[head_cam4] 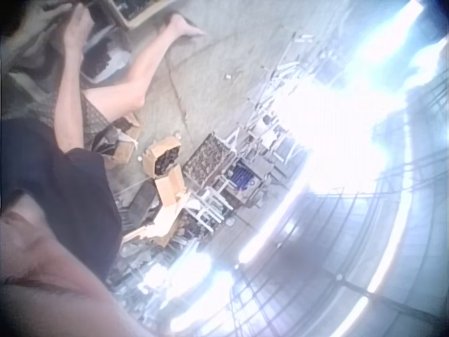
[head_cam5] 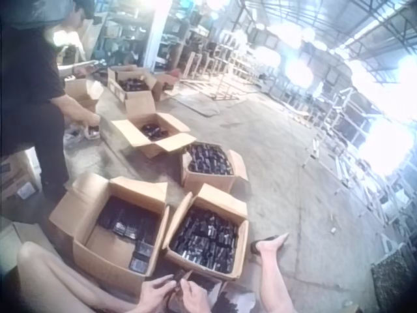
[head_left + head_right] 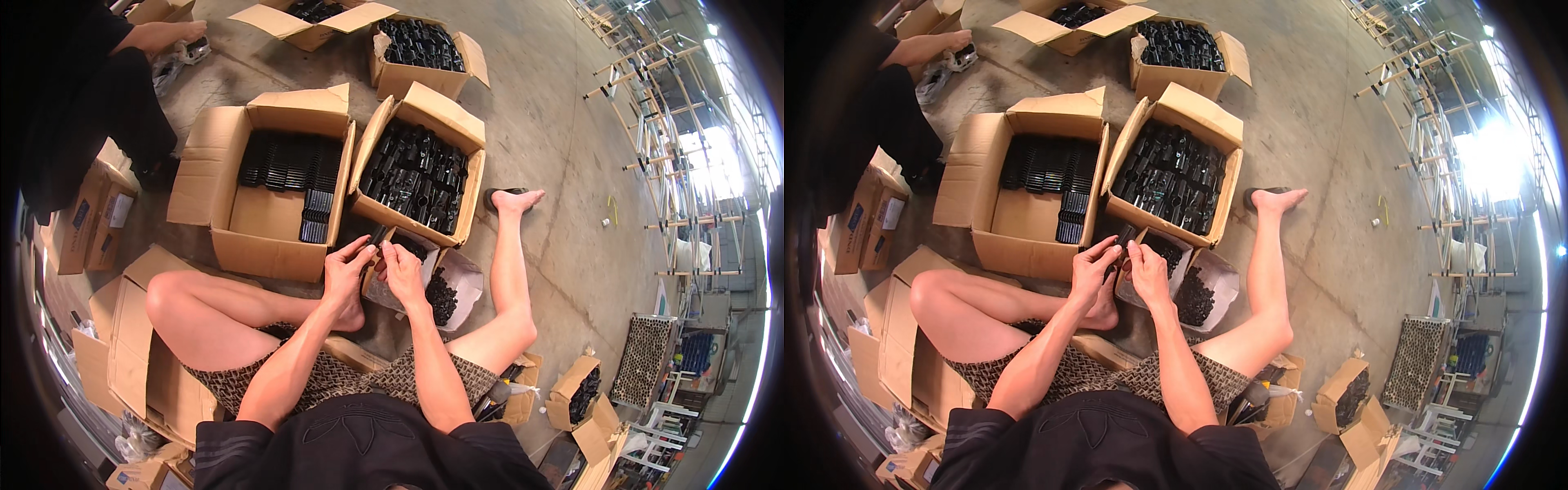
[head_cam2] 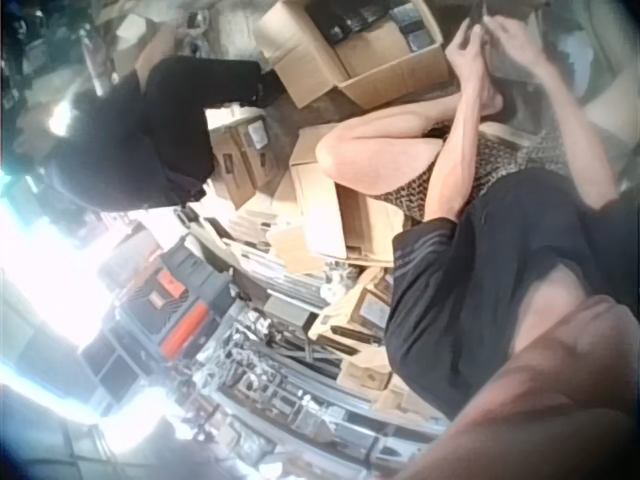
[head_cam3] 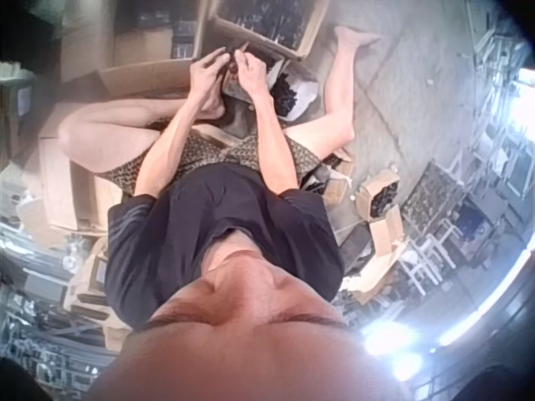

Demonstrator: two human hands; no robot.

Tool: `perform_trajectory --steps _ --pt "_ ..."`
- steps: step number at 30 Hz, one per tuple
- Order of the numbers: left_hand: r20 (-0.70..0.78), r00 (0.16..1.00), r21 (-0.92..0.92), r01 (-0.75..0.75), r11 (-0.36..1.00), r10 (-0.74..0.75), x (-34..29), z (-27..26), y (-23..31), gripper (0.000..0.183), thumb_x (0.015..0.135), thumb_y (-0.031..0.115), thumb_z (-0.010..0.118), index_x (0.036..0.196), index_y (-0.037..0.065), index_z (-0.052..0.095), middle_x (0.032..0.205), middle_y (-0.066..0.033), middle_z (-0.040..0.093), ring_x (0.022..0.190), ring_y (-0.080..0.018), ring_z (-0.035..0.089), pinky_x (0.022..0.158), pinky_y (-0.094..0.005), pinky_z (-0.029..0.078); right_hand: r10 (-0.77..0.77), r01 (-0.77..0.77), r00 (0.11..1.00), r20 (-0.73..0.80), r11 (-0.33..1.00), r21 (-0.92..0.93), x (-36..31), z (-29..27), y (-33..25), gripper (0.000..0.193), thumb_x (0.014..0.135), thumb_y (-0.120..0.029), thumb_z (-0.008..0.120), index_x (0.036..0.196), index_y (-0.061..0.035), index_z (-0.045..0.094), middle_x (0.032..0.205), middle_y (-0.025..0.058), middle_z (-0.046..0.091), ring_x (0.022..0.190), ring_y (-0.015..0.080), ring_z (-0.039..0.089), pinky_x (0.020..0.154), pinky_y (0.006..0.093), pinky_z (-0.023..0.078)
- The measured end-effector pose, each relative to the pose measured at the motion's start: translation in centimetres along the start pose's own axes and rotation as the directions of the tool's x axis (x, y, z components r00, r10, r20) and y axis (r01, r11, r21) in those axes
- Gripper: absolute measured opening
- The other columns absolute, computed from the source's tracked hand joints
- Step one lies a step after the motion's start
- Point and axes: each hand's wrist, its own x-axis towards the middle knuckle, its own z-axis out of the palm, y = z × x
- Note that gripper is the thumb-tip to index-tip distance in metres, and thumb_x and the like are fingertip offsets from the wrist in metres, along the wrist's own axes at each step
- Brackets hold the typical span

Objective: The person sorts small black metal components by hand, picking them from one cardboard box and placing them into smaller containers while sitting on the floor.

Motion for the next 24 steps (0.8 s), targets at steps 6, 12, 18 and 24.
perform_trajectory --steps 6,12,18,24 --pt "0.058 0.947 0.35 -0.315 0.882 0.316 -0.5 0.8 0.5 0.034 0.098 0.011 0.061 0.13 -0.002 0.062 0.11 -0.0117 0.071 0.093 -0.0161 0.067 0.084 -0.0297 0.053 -0.03 0.021 0.999 0.021 0.931 0.364 -0.6 1.1 -2.2 0.037 0.101 -0.035 0.061 0.11 0.0009 0.061 0.074 0.0088 0.069 0.065 0.0128 0.067 0.055 0.0313 0.052" --pt "0.253 0.93 0.464 -0.358 0.81 0.266 -1.4 1.3 2.4 0.055 0.099 0.002 0.049 0.152 0.004 0.035 0.133 -0.0228 0.061 0.126 -0.0302 0.059 0.103 -0.0363 0.047 -0.034 0.025 0.999 0.037 0.972 0.234 1.7 -0.9 -1.1 0.029 0.095 -0.023 0.068 0.114 -0.0029 0.058 0.078 0.0025 0.067 0.06 0.0079 0.06 0.049 0.0269 0.049" --pt "0.155 0.932 0.537 -0.358 0.764 0.328 1.3 -2.0 4.3 0.037 0.098 0.006 0.055 0.134 -0.001 0.056 0.122 -0.0196 0.067 0.11 -0.0255 0.067 0.095 -0.0338 0.052 -0.019 0.017 1.0 0.006 0.96 0.28 4.6 -2.5 -3.9 0.029 0.09 -0.015 0.072 0.111 0.0 0.059 0.071 0.0016 0.066 0.053 0.0077 0.06 0.043 0.0242 0.045" --pt "-0.031 0.946 0.855 -0.142 0.498 0.323 5.9 -6.1 6.5 0.029 0.09 0.014 0.062 0.115 0.001 0.069 0.105 -0.0212 0.071 0.101 -0.0369 0.068 0.089 -0.0452 0.053 -0.125 0.124 0.959 -0.253 0.992 -0.021 15.8 -7.4 -6.8 0.047 0.089 -0.022 0.072 0.122 0.0075 0.056 0.061 0.0005 0.06 0.044 0.0082 0.049 0.039 0.0259 0.036"
